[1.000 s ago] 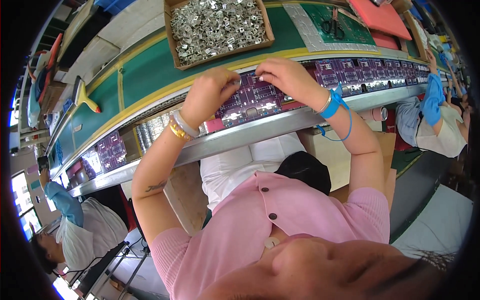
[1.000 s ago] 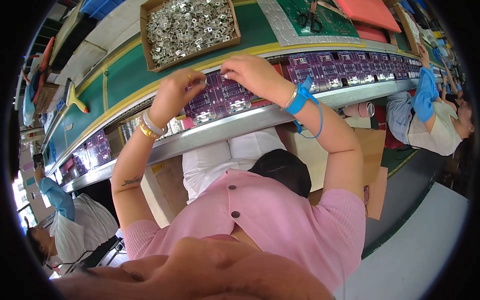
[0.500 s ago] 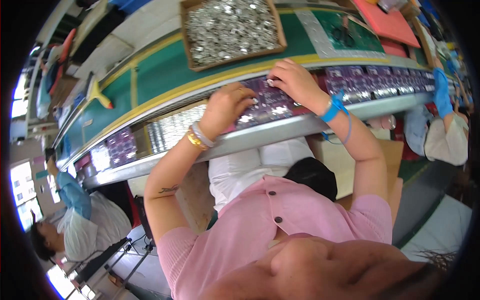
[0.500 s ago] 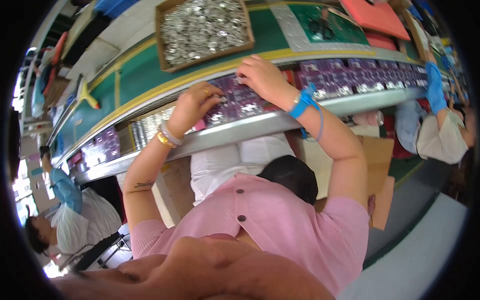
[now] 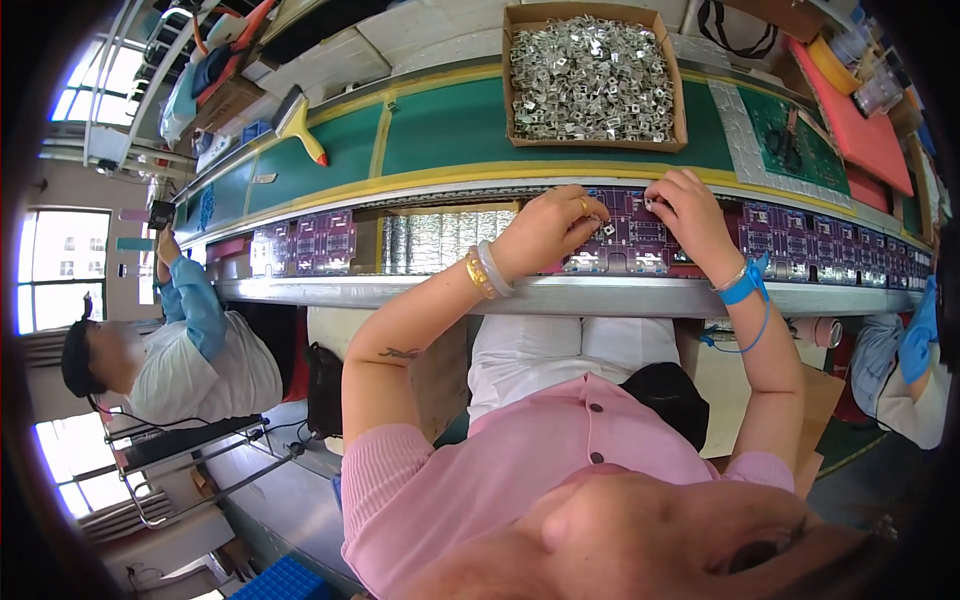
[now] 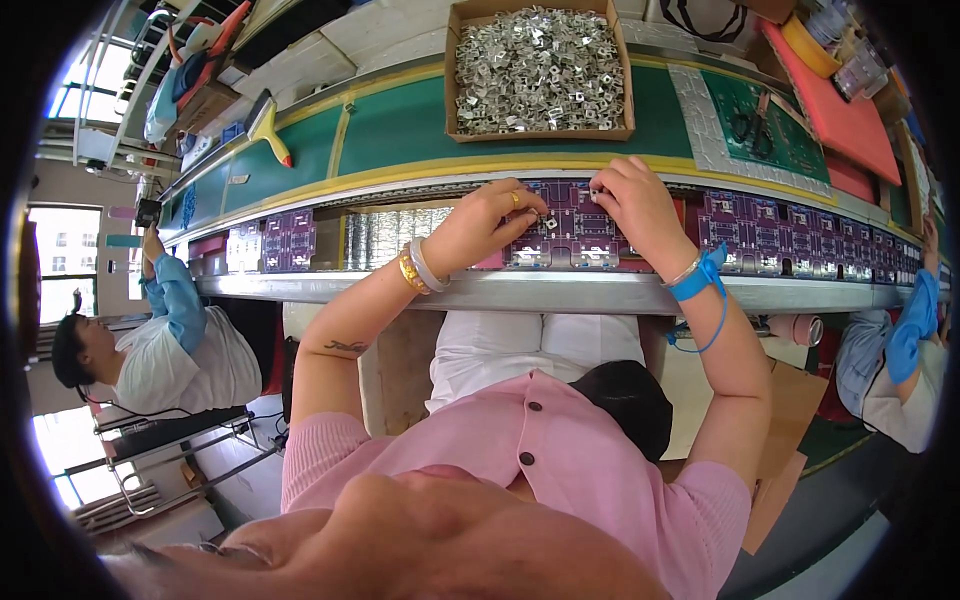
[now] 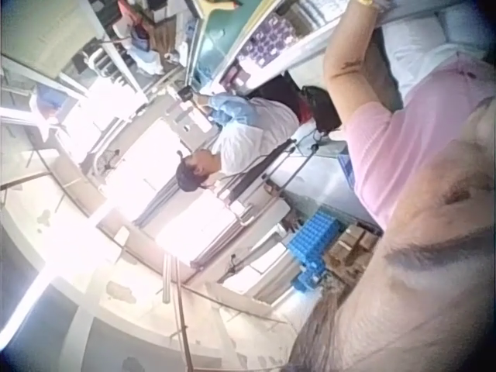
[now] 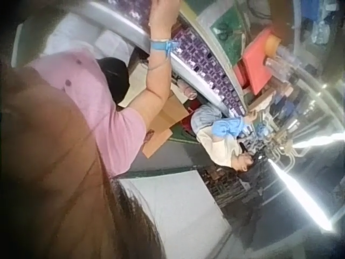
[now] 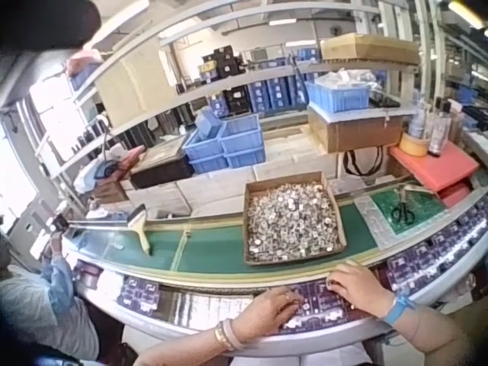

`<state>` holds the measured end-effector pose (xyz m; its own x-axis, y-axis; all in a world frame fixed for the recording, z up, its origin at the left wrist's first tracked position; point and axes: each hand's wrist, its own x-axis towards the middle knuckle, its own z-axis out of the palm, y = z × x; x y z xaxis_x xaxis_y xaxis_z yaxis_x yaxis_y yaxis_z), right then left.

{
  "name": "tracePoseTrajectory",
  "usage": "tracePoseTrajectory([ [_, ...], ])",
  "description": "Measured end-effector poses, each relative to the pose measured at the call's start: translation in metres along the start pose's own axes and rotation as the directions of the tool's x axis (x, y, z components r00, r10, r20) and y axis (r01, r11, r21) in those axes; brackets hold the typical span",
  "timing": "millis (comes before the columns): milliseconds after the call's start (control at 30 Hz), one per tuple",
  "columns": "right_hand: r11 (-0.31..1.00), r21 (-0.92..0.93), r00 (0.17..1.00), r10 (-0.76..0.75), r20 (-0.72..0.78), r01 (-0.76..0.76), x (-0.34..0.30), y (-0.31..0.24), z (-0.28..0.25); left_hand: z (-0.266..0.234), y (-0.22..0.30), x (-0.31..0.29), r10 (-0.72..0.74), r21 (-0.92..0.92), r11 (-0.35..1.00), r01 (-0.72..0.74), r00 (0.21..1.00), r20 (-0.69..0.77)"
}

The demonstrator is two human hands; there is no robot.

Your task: The person assembles small electronic components onto a PCB by hand, using pliers to manipulate the components, then inspects the assembled PCB.

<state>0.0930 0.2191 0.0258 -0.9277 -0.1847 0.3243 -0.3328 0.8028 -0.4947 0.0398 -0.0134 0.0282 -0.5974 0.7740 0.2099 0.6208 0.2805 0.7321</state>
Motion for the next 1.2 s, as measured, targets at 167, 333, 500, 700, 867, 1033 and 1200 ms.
tracePoseTrajectory([
  [167,0.997,-0.036,0.998,-0.062,-0.014,0.062,-0.002,0.004,-0.001,-0.002,-0.005,-0.001,0.021,-0.004,1.0,-0.021,1.0,-0.002],
  [333,0.975,-0.11,0.981,-0.192,0.018,0.193,0.003,0.006,0.0,-0.012,-0.015,-0.016,-0.323,-0.259,0.909,0.327,0.945,0.057],
  [500,0.948,-0.169,0.963,-0.269,0.028,0.27,0.003,0.013,0.001,-0.016,-0.02,-0.016,-0.379,-0.36,0.845,0.396,0.917,0.122],
  [700,0.965,-0.155,0.977,-0.209,0.037,0.212,0.0,0.015,0.0,-0.016,-0.017,-0.016,-0.374,-0.347,0.848,0.401,0.916,0.144],
  [867,0.971,-0.137,0.981,-0.188,0.055,0.194,0.0,0.012,-0.001,-0.014,-0.019,-0.018,-0.386,-0.37,0.831,0.416,0.909,0.155],
  [1033,0.951,-0.182,0.968,-0.241,0.068,0.25,0.002,0.012,0.0,-0.015,-0.018,-0.018,-0.37,-0.338,0.853,0.398,0.917,0.147],
  [1200,0.951,-0.207,0.973,-0.228,0.027,0.228,-0.004,0.011,0.004,-0.018,-0.014,-0.015,-0.402,-0.307,0.845,0.438,0.898,0.176],
])
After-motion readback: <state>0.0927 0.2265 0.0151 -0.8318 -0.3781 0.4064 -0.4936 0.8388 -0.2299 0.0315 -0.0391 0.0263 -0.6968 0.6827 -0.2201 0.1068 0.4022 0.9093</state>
